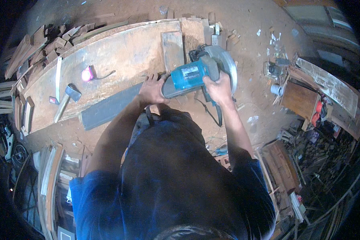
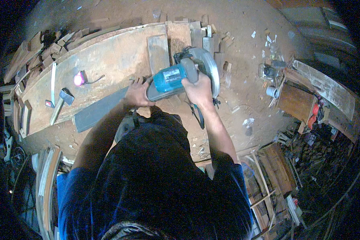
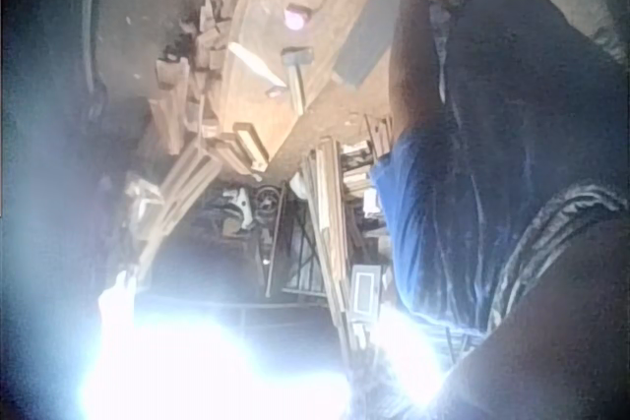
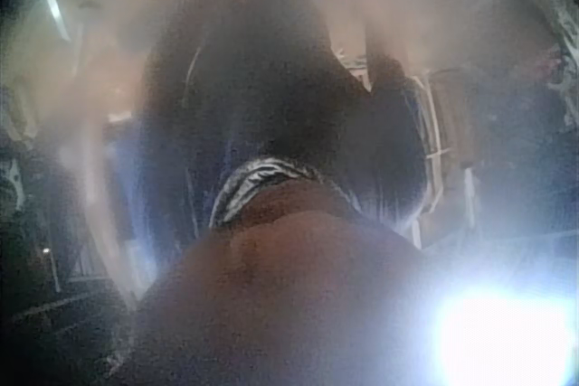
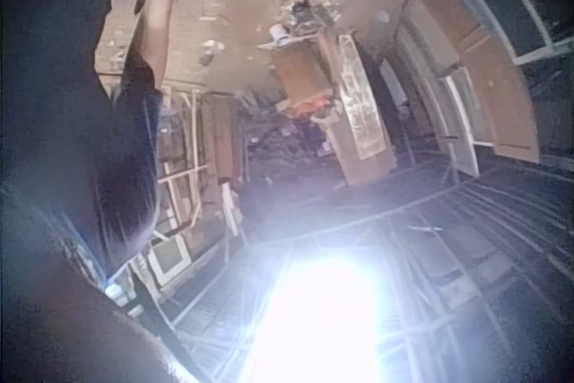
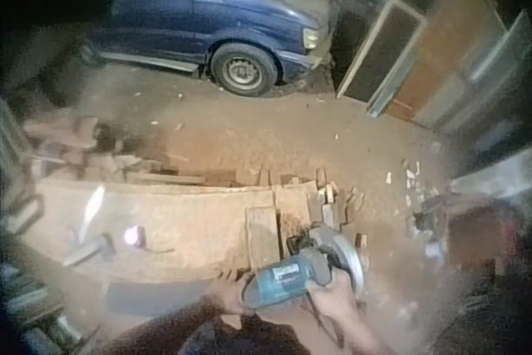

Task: The person uses a circular saw to cut a long plank of wood into smaller pieces on a workbench. They measure the wood with a tape measure and mark it with a pencil before cutting. The person also uses a hammer to split a piece of wood and stacks the cut pieces.

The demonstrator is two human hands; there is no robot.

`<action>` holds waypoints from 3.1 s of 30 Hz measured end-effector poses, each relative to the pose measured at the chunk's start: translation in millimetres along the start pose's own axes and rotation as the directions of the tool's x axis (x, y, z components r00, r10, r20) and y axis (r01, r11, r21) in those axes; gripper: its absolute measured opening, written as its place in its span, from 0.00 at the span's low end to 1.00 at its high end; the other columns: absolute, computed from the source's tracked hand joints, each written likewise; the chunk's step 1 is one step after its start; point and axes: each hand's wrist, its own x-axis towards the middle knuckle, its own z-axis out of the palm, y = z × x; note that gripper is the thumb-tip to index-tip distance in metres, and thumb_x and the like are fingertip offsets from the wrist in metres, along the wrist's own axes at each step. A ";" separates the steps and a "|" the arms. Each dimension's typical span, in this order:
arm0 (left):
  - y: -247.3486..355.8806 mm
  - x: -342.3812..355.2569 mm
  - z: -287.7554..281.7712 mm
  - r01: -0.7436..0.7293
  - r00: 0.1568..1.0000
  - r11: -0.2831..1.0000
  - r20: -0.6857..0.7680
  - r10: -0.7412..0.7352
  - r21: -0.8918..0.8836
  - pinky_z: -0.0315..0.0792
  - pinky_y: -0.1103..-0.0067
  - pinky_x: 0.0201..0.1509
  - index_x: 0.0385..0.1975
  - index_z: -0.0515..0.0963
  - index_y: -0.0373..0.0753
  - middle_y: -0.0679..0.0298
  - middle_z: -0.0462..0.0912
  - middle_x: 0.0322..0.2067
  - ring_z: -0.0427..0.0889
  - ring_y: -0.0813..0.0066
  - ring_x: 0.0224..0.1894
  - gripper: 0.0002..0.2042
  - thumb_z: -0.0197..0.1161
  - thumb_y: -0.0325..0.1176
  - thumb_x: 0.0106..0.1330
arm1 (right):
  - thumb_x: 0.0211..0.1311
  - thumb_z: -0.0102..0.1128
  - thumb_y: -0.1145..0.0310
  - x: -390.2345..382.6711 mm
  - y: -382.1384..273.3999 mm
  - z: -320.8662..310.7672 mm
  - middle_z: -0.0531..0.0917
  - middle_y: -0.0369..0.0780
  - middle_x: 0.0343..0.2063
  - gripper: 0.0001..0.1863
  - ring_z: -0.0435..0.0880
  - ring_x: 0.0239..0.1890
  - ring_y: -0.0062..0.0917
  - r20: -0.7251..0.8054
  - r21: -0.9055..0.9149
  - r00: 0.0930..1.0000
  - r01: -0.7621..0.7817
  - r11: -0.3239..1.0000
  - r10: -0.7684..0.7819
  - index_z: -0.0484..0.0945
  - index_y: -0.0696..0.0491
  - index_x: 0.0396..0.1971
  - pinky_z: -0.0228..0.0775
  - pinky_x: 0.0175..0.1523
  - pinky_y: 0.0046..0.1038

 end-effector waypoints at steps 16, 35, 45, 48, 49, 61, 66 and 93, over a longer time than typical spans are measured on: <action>10.2 -9.6 -7.8 0.080 0.991 0.997 0.103 -0.081 0.016 0.57 0.47 0.74 0.76 0.55 0.49 0.43 0.66 0.65 0.62 0.39 0.71 0.59 0.79 0.60 0.40 | 0.58 0.64 0.67 18.5 -15.9 5.1 0.88 0.40 0.32 0.16 0.85 0.39 0.26 -0.036 -0.042 0.999 -0.037 0.998 0.035 0.84 0.59 0.44 0.75 0.49 0.31; -118.2 -359.9 -69.3 -0.195 0.713 0.721 -0.601 -0.361 -0.665 0.60 0.61 0.75 0.75 0.47 0.31 0.47 0.62 0.68 0.64 0.52 0.71 0.66 0.86 0.46 0.38 | 0.62 0.61 0.68 35.0 -94.6 125.7 0.88 0.50 0.35 0.12 0.89 0.43 0.44 0.401 -0.843 0.842 0.493 0.213 -0.361 0.87 0.57 0.41 0.82 0.46 0.40; -203.0 -421.0 -46.4 -0.136 0.531 0.725 -0.668 -0.522 -0.675 0.64 0.62 0.72 0.72 0.53 0.35 0.51 0.66 0.65 0.68 0.56 0.69 0.64 0.89 0.49 0.33 | 0.66 0.57 0.69 55.1 -36.5 360.2 0.89 0.46 0.48 0.13 0.89 0.51 0.35 0.486 -0.869 0.874 0.483 -0.107 -0.007 0.89 0.50 0.44 0.82 0.48 0.37; -213.3 -435.8 -88.7 -0.216 0.491 0.729 -0.718 -0.494 -0.649 0.66 0.62 0.70 0.69 0.56 0.34 0.51 0.69 0.62 0.71 0.57 0.66 0.61 0.87 0.52 0.35 | 0.66 0.59 0.67 73.4 -17.7 344.4 0.88 0.45 0.50 0.15 0.87 0.54 0.35 0.379 -0.922 0.921 0.384 -0.053 0.090 0.88 0.50 0.48 0.79 0.55 0.39; -214.8 -452.8 -101.7 -0.216 0.447 0.743 -0.741 -0.501 -0.633 0.67 0.62 0.69 0.68 0.58 0.33 0.51 0.70 0.61 0.72 0.57 0.64 0.59 0.86 0.53 0.37 | 0.66 0.60 0.66 52.8 -35.8 353.0 0.87 0.45 0.51 0.15 0.87 0.55 0.34 0.399 -0.913 0.911 0.405 -0.050 0.103 0.88 0.50 0.49 0.77 0.57 0.39; -277.5 -498.1 -196.1 -0.845 0.394 0.019 -0.648 -0.652 -0.534 0.70 0.62 0.67 0.65 0.68 0.37 0.56 0.77 0.58 0.77 0.59 0.59 0.38 0.57 0.63 0.66 | 0.35 0.85 0.43 -194.3 -202.4 493.8 0.60 0.56 0.73 0.69 0.58 0.75 0.48 0.744 0.128 0.466 0.604 0.787 -0.479 0.54 0.56 0.76 0.53 0.77 0.45; -322.8 -510.4 -180.4 -0.855 0.282 0.091 -0.605 -0.745 -0.511 0.66 0.64 0.70 0.66 0.66 0.37 0.57 0.74 0.63 0.73 0.60 0.64 0.36 0.46 0.64 0.73 | 0.34 0.85 0.44 -200.3 -228.7 480.6 0.59 0.57 0.74 0.69 0.56 0.76 0.48 0.756 0.033 0.487 0.639 0.769 -0.437 0.53 0.52 0.77 0.52 0.78 0.43; -661.3 -668.2 -165.4 0.549 0.825 0.818 -0.050 -0.564 -0.170 0.77 0.57 0.52 0.49 0.74 0.37 0.46 0.84 0.41 0.84 0.43 0.46 0.24 0.74 0.40 0.57 | 0.35 0.85 0.49 -267.2 -289.5 503.5 0.69 0.53 0.64 0.58 0.65 0.70 0.49 0.544 -0.666 0.839 0.425 0.613 0.009 0.65 0.51 0.69 0.60 0.73 0.44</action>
